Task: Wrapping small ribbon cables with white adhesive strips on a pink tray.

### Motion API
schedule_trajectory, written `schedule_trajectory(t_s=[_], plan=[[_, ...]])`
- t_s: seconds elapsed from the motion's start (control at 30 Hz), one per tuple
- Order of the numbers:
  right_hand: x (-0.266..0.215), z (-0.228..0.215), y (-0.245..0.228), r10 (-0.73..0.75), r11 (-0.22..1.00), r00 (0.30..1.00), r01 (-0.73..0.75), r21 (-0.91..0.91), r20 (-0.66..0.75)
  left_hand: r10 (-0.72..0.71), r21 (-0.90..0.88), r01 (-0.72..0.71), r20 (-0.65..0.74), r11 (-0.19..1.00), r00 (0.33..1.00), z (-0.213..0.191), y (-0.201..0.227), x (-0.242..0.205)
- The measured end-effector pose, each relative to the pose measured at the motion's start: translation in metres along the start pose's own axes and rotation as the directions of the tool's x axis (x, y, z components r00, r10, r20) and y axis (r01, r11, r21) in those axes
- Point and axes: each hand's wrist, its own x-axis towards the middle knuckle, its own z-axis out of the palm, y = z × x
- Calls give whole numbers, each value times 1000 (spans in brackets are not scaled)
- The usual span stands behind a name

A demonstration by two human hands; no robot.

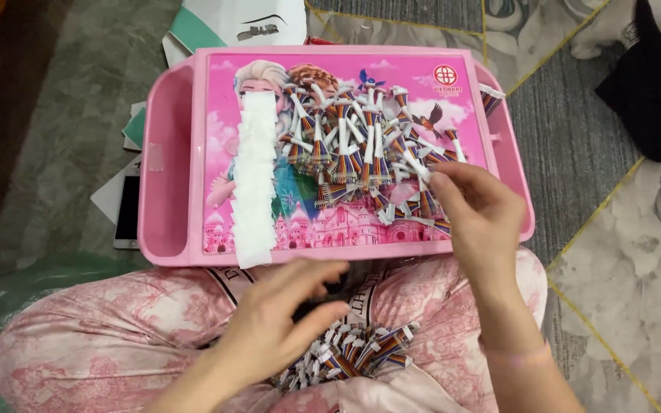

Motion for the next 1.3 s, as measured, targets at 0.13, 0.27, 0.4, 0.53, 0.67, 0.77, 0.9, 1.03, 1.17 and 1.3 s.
schedule_trajectory(t_s=[0.13,0.27,0.4,0.53,0.67,0.77,0.9,1.03,1.17,1.3], plan=[[15,-5,13,-95,965,988,122,-232,121,-38,49,32,124,998,992,22,-17,-15],[7,-21,10,-183,952,983,184,-246,25,-202,281,61,508,958,837,66,-53,-49],[-11,-36,12,-155,902,982,185,-390,107,-125,322,-44,486,946,865,94,-69,-65],[-34,-50,36,-86,912,975,159,-378,204,-90,273,-84,567,958,819,79,-61,-59],[-73,-38,45,323,897,689,-5,-441,649,27,161,-159,613,974,790,71,-55,-58],[-101,-22,49,272,916,434,157,-369,859,71,126,-176,581,976,811,68,-52,-58],[-119,-11,52,401,914,403,-230,-333,823,-231,-120,297,385,947,893,35,-20,-34],[-111,-2,40,426,828,484,-548,-114,764,-450,-306,519,269,798,851,34,-21,-14],[-103,3,29,302,757,590,-625,187,748,-467,-565,462,147,684,872,30,-15,1],[-100,5,19,265,721,670,-615,319,694,-470,-679,440,156,588,869,25,-9,12]])
